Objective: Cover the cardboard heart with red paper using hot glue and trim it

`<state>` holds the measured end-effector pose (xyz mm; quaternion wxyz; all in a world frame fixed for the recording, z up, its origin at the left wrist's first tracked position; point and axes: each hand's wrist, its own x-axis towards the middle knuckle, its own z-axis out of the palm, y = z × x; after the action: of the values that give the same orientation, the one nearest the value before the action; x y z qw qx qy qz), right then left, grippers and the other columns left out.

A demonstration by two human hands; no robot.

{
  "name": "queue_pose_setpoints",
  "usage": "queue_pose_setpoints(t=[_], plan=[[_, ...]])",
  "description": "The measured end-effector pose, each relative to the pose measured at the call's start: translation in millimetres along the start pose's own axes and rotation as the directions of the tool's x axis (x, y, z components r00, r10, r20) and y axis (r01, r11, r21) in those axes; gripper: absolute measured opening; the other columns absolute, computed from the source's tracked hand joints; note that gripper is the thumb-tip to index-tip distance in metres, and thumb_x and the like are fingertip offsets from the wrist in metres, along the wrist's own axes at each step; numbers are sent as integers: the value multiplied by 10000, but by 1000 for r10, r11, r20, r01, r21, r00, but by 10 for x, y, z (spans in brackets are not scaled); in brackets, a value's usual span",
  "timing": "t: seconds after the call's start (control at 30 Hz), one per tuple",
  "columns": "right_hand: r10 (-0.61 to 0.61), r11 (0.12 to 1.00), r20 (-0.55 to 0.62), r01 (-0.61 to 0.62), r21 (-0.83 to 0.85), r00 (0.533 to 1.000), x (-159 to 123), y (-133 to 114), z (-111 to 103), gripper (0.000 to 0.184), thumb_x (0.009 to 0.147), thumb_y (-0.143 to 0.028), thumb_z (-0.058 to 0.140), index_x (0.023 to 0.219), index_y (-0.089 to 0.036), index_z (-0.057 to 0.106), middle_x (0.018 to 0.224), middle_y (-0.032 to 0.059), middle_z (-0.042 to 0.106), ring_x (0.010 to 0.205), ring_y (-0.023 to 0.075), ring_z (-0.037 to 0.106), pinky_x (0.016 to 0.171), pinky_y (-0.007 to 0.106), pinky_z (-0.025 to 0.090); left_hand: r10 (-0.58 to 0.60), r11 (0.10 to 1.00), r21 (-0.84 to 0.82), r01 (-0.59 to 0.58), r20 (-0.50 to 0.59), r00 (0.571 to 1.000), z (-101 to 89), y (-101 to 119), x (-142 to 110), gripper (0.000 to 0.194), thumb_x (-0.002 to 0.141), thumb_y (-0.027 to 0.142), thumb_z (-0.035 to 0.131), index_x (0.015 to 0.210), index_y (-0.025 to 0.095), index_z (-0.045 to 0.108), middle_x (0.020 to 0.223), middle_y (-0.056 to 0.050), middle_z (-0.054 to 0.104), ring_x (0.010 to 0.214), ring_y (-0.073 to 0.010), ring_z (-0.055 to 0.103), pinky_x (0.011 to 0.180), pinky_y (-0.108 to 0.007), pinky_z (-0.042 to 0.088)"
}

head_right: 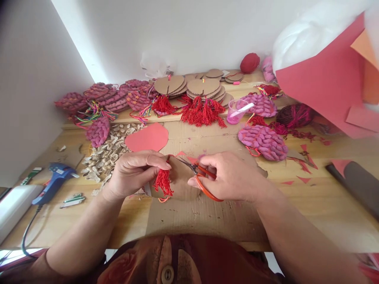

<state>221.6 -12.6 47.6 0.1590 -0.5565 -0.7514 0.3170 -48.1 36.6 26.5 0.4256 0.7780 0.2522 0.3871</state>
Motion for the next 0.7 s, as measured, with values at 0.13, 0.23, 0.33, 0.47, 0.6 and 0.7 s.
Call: queue_pose_setpoints(t=[0.13, 0.23, 0.33, 0.47, 0.6, 0.7], plan=[[-3, 1000, 47, 2, 10, 999, 13, -54, -47, 437, 800, -551, 705, 624, -217, 484, 517, -49, 464, 494, 104, 342, 496, 294, 182, -5, 1000, 10, 5, -18, 1000, -12, 37, -1, 223, 904, 67, 608, 936, 184, 795, 916, -59, 773, 797, -134, 718, 732, -218, 544], [1, 1000, 79, -1, -1, 997, 8, -86, -112, 438, 808, -553, 701, 631, -217, 483, 533, -46, 475, 499, 103, 333, 492, 293, 180, -1, 1000, -2, 1, -43, 999, -29, 50, -5, 211, 910, 75, 614, 933, 182, 794, 899, -56, 770, 785, -129, 714, 723, -212, 542], [-13, 999, 90, 15, -30, 996, 16, -136, -160, 455, 809, -567, 692, 623, -216, 472, 532, -45, 453, 501, 102, 318, 489, 293, 183, 21, 999, -29, -22, -33, 999, -34, 53, -8, 222, 909, 57, 615, 939, 185, 793, 903, -52, 768, 791, -123, 712, 732, -207, 542], [-45, 997, 139, 53, -55, 989, 54, -218, -195, 448, 818, -592, 665, 642, -212, 506, 545, -44, 432, 510, 106, 325, 493, 289, 194, 56, 997, -46, -55, 24, 998, -17, 45, -10, 250, 904, 27, 607, 955, 186, 794, 923, -56, 770, 817, -128, 718, 759, -217, 550], [-44, 997, 204, 55, -49, 978, 96, -282, -232, 464, 821, -583, 668, 640, -211, 459, 547, -59, 404, 517, 97, 307, 492, 275, 219, 100, 994, -46, -99, 32, 994, -7, 33, -11, 246, 906, 32, 611, 976, 183, 792, 934, -68, 773, 834, -140, 725, 764, -231, 558], [-70, 992, 196, 88, -85, 978, 128, -309, -253, 503, 836, -587, 652, 615, -211, 402, 528, -64, 361, 514, 93, 288, 481, 274, 209, 115, 993, -34, -114, 33, 993, -12, 42, -7, 245, 912, 35, 605, 975, 181, 792, 929, -72, 774, 840, -145, 726, 772, -238, 562]])
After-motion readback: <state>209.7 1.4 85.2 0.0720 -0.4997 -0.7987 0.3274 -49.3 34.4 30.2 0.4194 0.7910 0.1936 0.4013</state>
